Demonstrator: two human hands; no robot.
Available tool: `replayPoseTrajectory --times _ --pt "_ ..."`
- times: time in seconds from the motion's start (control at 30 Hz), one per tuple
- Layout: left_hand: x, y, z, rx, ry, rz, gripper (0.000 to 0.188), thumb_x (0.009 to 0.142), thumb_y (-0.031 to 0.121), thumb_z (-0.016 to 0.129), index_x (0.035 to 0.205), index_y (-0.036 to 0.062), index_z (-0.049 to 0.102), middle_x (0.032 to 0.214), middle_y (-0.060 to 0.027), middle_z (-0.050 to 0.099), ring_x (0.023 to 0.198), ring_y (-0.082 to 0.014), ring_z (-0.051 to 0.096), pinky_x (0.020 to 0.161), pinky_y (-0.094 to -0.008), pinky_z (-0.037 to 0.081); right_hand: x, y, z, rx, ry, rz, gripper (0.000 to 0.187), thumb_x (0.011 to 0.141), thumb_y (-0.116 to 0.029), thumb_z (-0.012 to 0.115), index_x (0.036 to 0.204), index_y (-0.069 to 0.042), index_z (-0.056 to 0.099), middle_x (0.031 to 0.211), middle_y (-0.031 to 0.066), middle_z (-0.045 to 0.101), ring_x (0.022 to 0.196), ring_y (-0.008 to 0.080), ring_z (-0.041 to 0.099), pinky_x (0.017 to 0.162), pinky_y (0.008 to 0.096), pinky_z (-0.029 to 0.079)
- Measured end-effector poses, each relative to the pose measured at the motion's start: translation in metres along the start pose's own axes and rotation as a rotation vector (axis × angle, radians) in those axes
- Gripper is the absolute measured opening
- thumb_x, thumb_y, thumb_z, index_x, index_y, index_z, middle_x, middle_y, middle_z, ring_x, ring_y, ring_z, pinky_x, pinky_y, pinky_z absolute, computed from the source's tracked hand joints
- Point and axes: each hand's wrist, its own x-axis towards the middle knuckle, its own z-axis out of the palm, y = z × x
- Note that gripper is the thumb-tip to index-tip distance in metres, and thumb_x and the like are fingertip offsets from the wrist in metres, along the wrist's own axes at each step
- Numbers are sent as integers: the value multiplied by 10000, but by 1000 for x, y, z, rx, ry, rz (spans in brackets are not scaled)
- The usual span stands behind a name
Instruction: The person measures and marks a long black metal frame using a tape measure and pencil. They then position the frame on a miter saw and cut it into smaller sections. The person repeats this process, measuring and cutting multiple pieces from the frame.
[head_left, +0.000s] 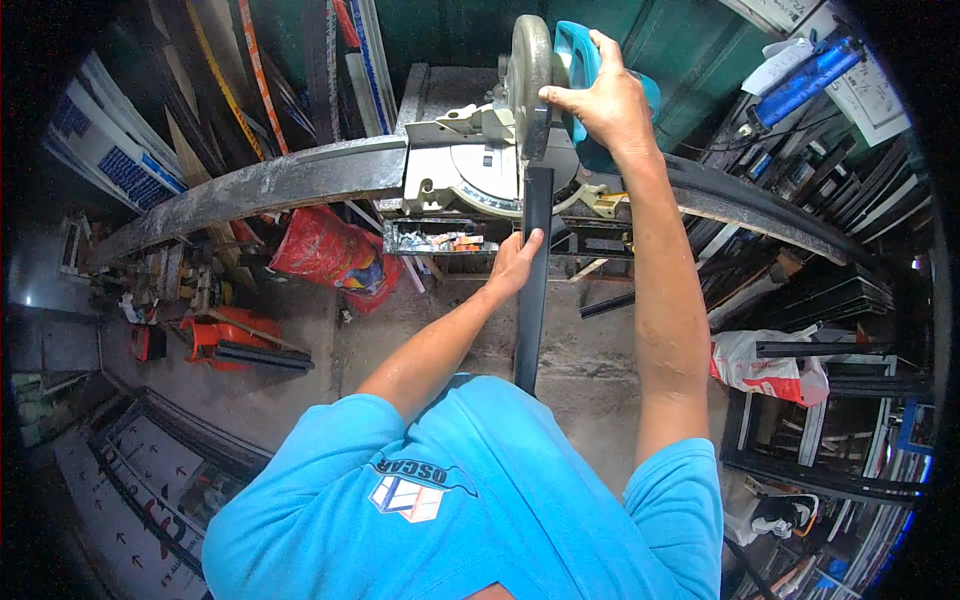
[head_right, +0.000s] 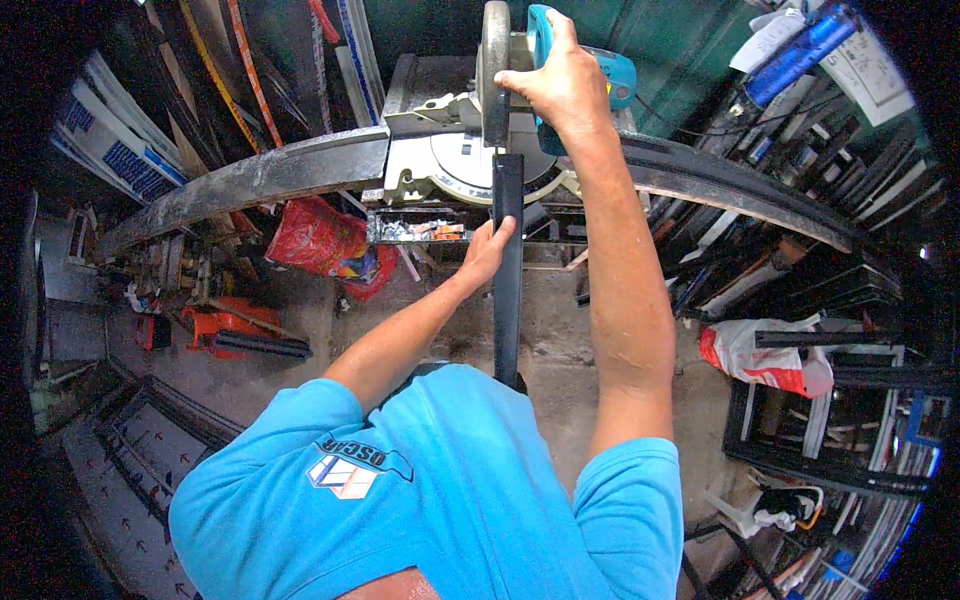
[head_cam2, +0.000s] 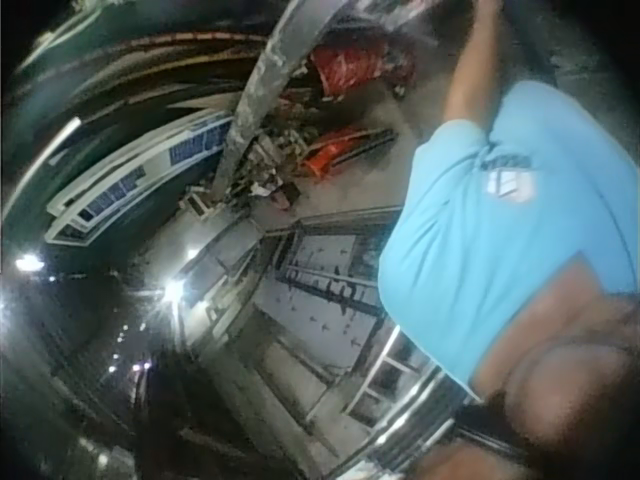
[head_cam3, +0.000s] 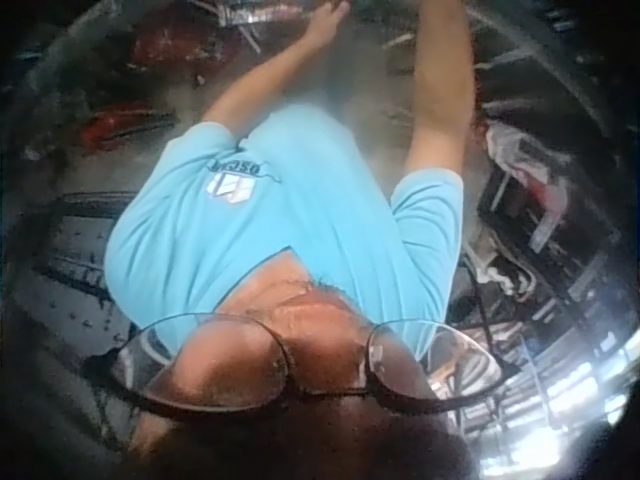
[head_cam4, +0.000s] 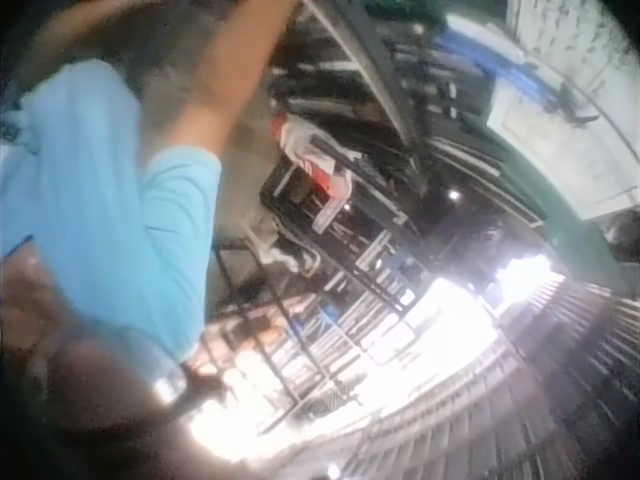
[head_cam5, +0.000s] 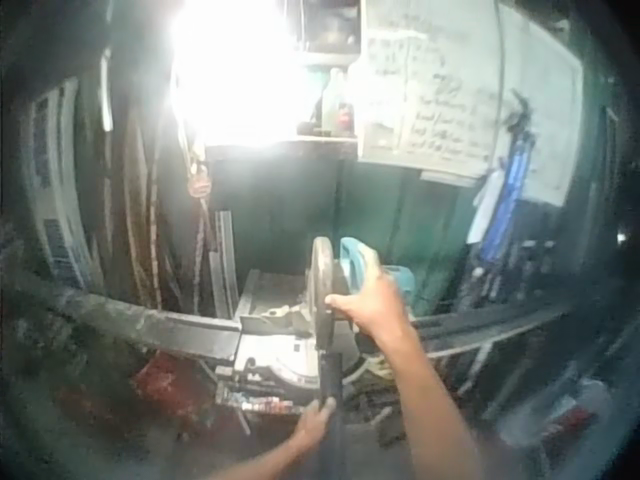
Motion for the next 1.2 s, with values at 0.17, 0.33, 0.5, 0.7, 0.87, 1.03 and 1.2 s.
replayPoseTrajectory --times 0.17,0.33,0.5,0.7,0.87,1.03,1.2 --pt "-3 8 1 -7 -1 8 580 1019 572 511 806 34 540 719 -40 532 709 -171 522 659 -388 433 -3 4 2 -23 34 -28 1050 648 -481 915 1504 -130 417 1158 286 697 1089 416 695 939 466 546" --pt "-4 9 -1 -14 -12 -2 579 1016 579 515 818 36 545 730 -35 543 709 -172 536 657 -380 437 -6 3 3 -12 16 -11 1057 649 -480 915 1503 -114 412 1152 298 697 1092 419 694 943 467 543" --pt "-4 9 0 -19 -11 15 580 1018 578 512 817 34 545 736 -34 543 713 -168 528 658 -377 435 -9 5 6 27 46 -36 1057 650 -458 920 1500 -92 409 1148 301 698 1091 421 693 942 464 543" --pt "-6 14 -1 -10 -16 6 586 1019 581 511 815 33 542 737 -26 528 721 -155 506 661 -375 429 -12 6 9 47 93 -63 1019 636 -399 920 1463 -64 429 1101 313 701 1059 444 697 926 465 564" --pt "-5 10 -1 -16 -17 -3 587 1019 582 515 810 34 538 739 -31 534 721 -158 507 663 -376 429 -15 8 11 68 69 -49 1044 641 -417 926 1487 -80 416 1153 298 697 1086 415 696 947 451 550" --pt "-2 4 0 -17 -12 -4 596 1016 586 517 818 25 547 740 -43 546 720 -177 520 669 -388 432 -18 9 13 92 88 -60 1011 638 -378 921 1465 -84 419 1121 322 693 1064 453 692 930 466 563" --pt "-2 5 0 33 -7 12 601 1012 578 522 828 7 560 743 -62 562 731 -197 532 680 -408 436 -22 8 12 63 85 -35 1015 638 -374 919 1471 -89 414 1132 321 689 1065 457 689 927 478 561"
